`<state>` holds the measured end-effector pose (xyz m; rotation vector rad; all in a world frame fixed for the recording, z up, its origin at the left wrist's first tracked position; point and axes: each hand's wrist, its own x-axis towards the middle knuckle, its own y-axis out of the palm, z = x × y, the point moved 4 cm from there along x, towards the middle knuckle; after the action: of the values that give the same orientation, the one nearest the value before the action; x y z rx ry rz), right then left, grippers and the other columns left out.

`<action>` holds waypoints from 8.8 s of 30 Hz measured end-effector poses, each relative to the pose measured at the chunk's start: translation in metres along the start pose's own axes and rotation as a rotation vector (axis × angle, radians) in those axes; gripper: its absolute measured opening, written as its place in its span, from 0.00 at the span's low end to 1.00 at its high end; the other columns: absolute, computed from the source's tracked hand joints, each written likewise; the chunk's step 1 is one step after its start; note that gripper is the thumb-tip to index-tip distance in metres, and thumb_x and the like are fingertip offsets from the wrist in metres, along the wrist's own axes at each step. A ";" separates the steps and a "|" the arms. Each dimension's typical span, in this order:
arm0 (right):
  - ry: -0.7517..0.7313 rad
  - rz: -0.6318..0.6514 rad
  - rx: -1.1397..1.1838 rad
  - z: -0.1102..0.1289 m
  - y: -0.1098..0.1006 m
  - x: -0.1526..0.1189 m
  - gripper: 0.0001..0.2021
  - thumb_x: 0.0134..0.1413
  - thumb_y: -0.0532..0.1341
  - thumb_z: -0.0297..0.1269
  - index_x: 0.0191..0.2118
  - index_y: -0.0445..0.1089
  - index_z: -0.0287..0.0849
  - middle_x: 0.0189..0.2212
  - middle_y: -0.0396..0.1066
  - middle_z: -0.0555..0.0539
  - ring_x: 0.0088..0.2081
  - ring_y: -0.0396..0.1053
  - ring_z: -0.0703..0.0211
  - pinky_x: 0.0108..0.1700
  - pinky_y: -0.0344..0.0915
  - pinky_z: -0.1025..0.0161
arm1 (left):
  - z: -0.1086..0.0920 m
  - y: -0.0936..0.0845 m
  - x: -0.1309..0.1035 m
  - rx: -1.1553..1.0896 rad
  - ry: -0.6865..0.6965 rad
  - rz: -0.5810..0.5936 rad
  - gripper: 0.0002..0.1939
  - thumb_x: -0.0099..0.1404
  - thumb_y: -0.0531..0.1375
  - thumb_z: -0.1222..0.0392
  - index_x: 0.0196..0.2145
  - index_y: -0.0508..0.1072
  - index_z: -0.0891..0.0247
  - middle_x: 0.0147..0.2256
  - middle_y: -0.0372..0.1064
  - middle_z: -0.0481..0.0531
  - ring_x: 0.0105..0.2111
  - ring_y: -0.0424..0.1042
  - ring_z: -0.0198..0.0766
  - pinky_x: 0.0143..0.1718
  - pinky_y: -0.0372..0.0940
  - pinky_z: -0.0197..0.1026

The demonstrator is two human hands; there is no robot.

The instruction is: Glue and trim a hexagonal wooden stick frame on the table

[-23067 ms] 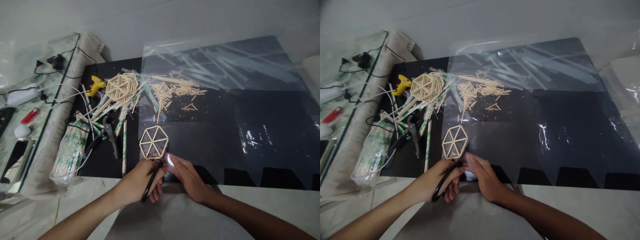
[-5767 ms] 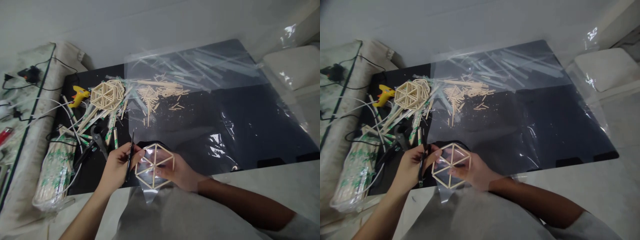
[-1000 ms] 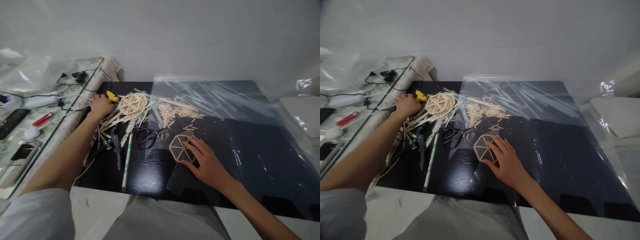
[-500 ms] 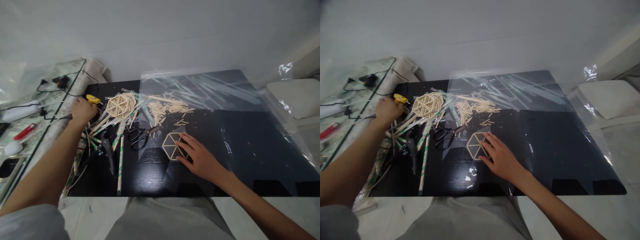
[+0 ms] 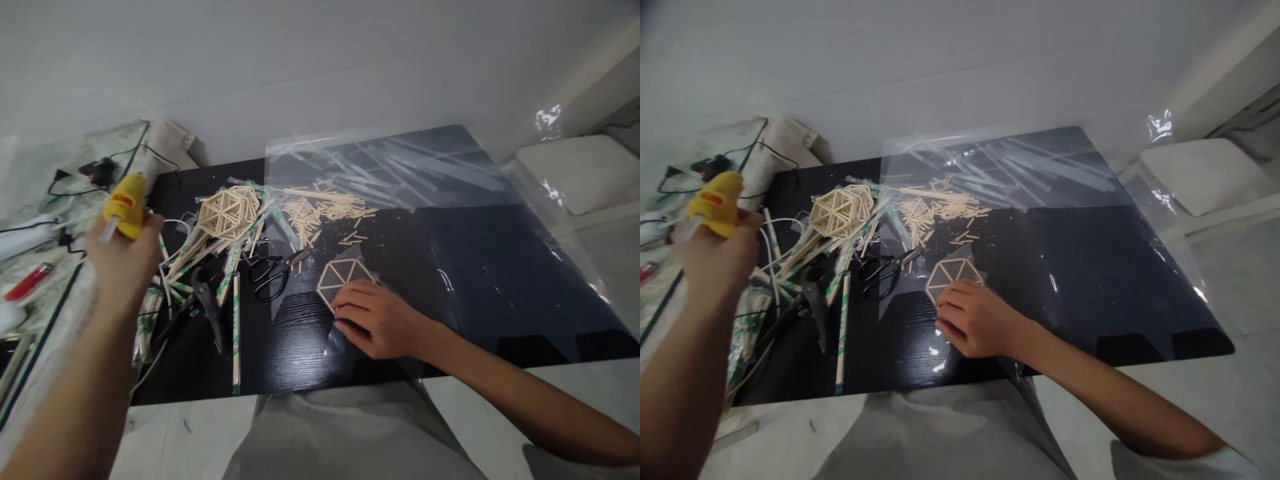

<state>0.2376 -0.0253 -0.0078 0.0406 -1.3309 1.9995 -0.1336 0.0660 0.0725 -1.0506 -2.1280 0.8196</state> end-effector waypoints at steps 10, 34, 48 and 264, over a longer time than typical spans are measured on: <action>-0.380 0.314 0.010 0.046 0.041 0.054 0.13 0.65 0.58 0.37 0.29 0.72 0.41 0.28 0.73 0.46 0.31 0.66 0.55 0.41 0.63 0.56 | -0.082 0.092 -0.143 -0.646 -0.021 1.101 0.16 0.60 0.70 0.48 0.36 0.78 0.63 0.31 0.75 0.51 0.26 0.70 0.33 0.23 0.62 0.34; 0.005 0.117 0.096 0.009 0.011 0.017 0.10 0.69 0.58 0.32 0.37 0.75 0.38 0.34 0.76 0.44 0.38 0.72 0.55 0.45 0.70 0.57 | -0.059 0.093 -0.137 -0.525 -0.005 0.964 0.17 0.66 0.64 0.44 0.38 0.75 0.63 0.27 0.75 0.49 0.21 0.68 0.32 0.21 0.61 0.35; 0.312 0.128 -0.039 -0.016 0.012 -0.011 0.04 0.66 0.64 0.29 0.37 0.72 0.41 0.35 0.74 0.46 0.38 0.72 0.52 0.45 0.69 0.52 | -0.014 0.077 -0.123 -0.364 -0.150 0.719 0.19 0.62 0.63 0.43 0.27 0.78 0.63 0.18 0.68 0.49 0.17 0.66 0.34 0.18 0.62 0.35; 1.107 -0.474 1.171 -0.088 0.009 0.007 0.16 0.68 0.64 0.44 0.29 0.73 0.44 0.26 0.80 0.47 0.27 0.81 0.55 0.24 0.77 0.67 | -0.059 0.093 -0.129 -0.159 1.031 0.628 0.15 0.73 0.60 0.53 0.29 0.68 0.60 0.27 0.67 0.47 0.25 0.69 0.34 0.24 0.63 0.38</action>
<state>0.2584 0.0482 -0.0531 -0.1692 0.5422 1.6315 0.0154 0.0195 0.0063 -1.7655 -0.9976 0.2237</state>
